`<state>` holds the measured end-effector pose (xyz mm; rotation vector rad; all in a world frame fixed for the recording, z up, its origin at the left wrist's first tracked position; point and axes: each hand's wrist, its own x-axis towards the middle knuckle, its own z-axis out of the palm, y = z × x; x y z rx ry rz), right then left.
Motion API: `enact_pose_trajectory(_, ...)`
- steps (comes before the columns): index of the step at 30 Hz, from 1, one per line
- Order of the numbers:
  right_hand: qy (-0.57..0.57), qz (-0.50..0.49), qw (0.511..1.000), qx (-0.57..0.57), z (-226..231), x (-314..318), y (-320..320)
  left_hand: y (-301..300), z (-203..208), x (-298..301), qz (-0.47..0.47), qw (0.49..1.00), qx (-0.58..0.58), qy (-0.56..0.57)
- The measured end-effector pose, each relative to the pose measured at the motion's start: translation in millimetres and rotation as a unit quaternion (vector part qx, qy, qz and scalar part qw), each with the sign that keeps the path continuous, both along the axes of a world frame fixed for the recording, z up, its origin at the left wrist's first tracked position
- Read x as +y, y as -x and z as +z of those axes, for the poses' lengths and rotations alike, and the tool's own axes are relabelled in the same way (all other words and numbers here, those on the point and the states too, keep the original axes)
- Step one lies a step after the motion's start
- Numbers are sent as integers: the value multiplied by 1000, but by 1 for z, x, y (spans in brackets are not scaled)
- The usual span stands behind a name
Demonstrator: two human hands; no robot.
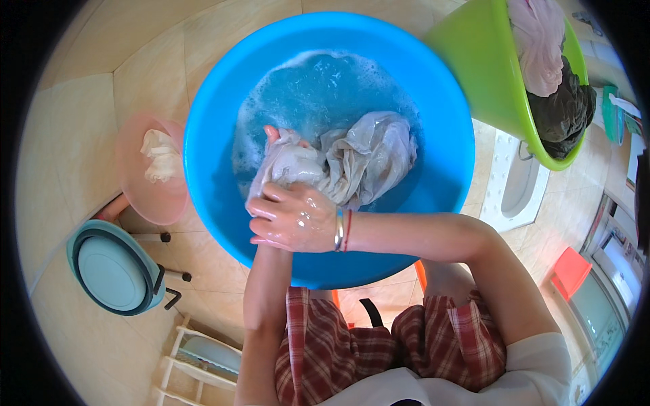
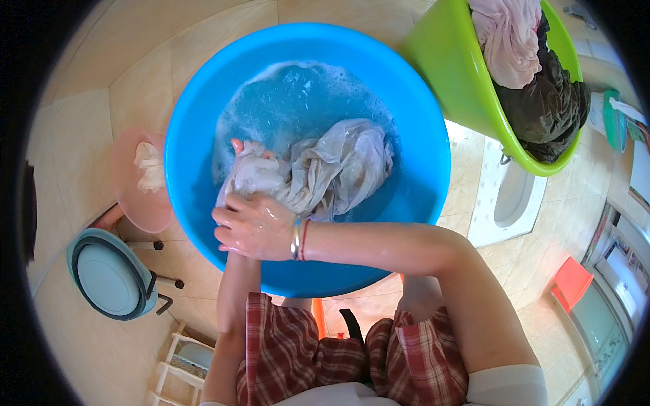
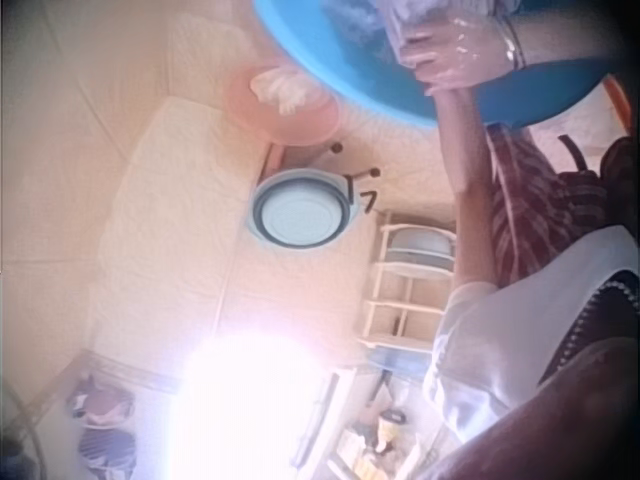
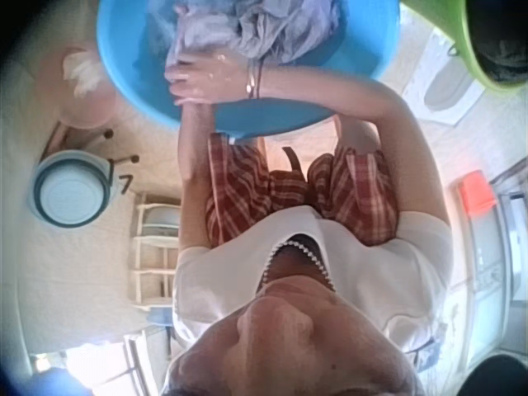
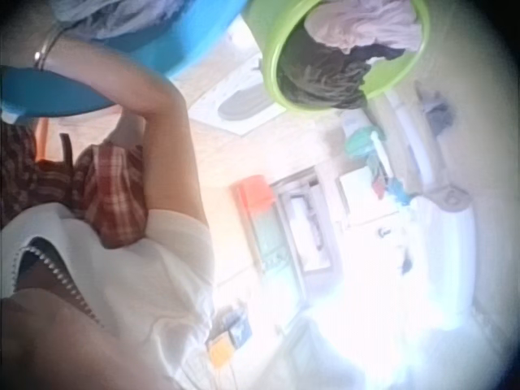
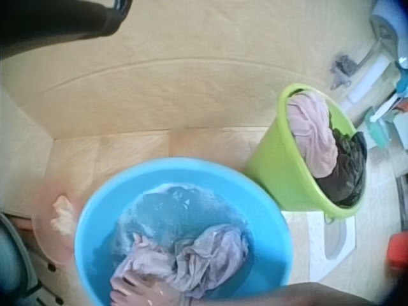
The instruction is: The person hand washes clothes in a blue basin filled with soapy water. They scrub and agitate a light-colored garment, wring it out, and place it in a green bucket. They then add a brown shirt and other items from a pink basin into the blue basin and continue washing them by hand.
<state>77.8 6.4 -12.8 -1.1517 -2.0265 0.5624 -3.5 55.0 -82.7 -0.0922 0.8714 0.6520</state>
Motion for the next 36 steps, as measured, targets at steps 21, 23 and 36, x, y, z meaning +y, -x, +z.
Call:
enact_pose_trajectory(21, 404, -52, 808, 426, 23, 38, -42, 40, 63, -46, -361, 705, 403, -458)
enact_pose_trajectory(23, 292, 3, 886, 360, 34, 29, -9, 52, 29, -54, -170, 777, 420, -438)
enact_pose_trajectory(36, 519, 76, 820, 229, -103, -8, -101, 43, 131, -39, 115, 970, -6, -215)
